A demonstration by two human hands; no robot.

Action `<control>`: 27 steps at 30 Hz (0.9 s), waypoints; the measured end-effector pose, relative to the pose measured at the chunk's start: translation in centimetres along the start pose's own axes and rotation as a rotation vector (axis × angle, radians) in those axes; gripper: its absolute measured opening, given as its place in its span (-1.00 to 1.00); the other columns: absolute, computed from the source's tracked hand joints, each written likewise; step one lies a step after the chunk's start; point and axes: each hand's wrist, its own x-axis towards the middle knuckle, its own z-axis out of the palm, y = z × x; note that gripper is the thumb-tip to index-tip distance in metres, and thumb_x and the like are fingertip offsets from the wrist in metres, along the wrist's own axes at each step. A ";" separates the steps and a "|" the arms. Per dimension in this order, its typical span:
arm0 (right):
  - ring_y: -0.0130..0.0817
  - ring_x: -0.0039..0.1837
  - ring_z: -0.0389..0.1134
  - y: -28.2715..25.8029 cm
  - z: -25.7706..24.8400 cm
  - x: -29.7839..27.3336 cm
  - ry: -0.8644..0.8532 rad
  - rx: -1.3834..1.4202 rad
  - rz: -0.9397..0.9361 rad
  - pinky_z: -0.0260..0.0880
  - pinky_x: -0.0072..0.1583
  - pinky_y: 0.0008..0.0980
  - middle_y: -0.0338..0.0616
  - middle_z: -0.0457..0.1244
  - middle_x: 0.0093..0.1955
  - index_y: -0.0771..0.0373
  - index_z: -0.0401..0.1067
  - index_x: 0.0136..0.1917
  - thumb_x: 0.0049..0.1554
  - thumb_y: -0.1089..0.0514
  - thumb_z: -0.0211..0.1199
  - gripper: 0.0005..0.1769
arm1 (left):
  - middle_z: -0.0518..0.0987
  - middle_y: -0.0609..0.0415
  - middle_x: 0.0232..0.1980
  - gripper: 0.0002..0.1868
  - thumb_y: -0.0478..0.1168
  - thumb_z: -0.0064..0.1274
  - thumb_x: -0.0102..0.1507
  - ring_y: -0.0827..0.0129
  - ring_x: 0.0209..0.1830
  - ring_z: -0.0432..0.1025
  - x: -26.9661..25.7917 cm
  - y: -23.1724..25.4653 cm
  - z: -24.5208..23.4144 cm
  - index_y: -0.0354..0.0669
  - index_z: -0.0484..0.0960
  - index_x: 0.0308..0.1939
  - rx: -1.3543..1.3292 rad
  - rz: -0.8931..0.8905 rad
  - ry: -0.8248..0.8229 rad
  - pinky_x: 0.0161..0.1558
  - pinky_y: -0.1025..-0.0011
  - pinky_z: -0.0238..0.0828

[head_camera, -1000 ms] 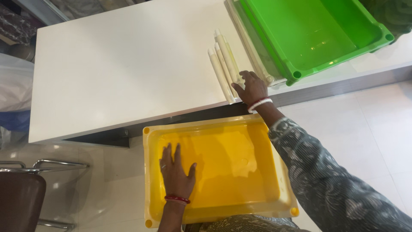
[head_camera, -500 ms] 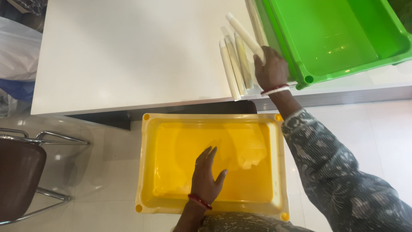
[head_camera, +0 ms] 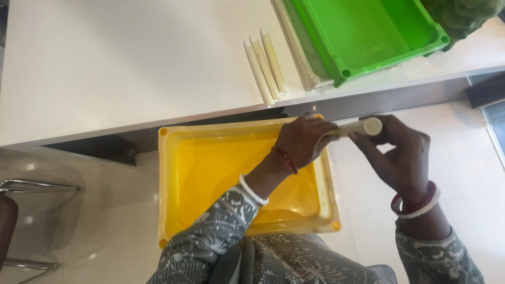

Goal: The person assembles a stack of three plastic trays by inserting white cylindrical rods into corner sockets. They first attach rods to an orange tray, then place a yellow tray on top and insert additional rods, and finally add a green tray on top, securing it with more rods.

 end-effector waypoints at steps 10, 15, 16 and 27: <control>-0.33 -0.05 0.50 2.6 2.1 4.3 0.016 0.125 -0.019 0.55 0.00 -0.38 -0.04 0.39 -0.08 0.42 0.46 0.13 0.27 0.26 0.38 -0.77 | 0.69 0.10 -0.16 -0.72 -0.04 0.24 0.24 0.14 -0.19 0.61 6.3 -2.6 1.2 0.04 0.61 -0.03 -0.062 0.013 -0.014 -0.17 0.19 0.54; -0.20 -0.02 0.49 1.9 3.0 4.6 0.091 0.175 -0.057 0.54 -0.09 -0.37 0.12 0.25 0.11 0.45 0.32 0.22 0.20 0.31 0.28 -0.65 | 0.66 0.03 -0.06 -0.67 -0.08 0.19 0.28 0.10 -0.16 0.60 6.3 -2.9 1.1 -0.07 0.57 0.08 -0.085 -0.020 0.033 -0.18 0.21 0.55; -0.19 0.00 0.50 1.9 3.1 4.6 0.055 0.150 -0.076 0.55 -0.06 -0.36 0.09 0.30 0.09 0.43 0.29 0.26 0.26 0.31 0.27 -0.66 | 0.66 0.03 -0.03 -0.66 -0.09 0.19 0.29 0.09 -0.16 0.60 6.2 -2.9 1.0 -0.08 0.57 0.09 -0.100 -0.019 0.053 -0.17 0.23 0.56; -0.10 0.00 0.53 2.1 2.7 4.5 -0.004 0.051 -0.099 0.51 -0.01 -0.23 0.08 0.39 -0.05 0.34 0.05 0.56 0.37 0.31 0.18 -0.42 | 0.64 0.09 -0.07 -0.63 -0.12 0.17 0.26 0.10 -0.17 0.59 6.2 -2.9 1.1 -0.04 0.55 0.13 -0.079 -0.046 -0.043 -0.17 0.19 0.55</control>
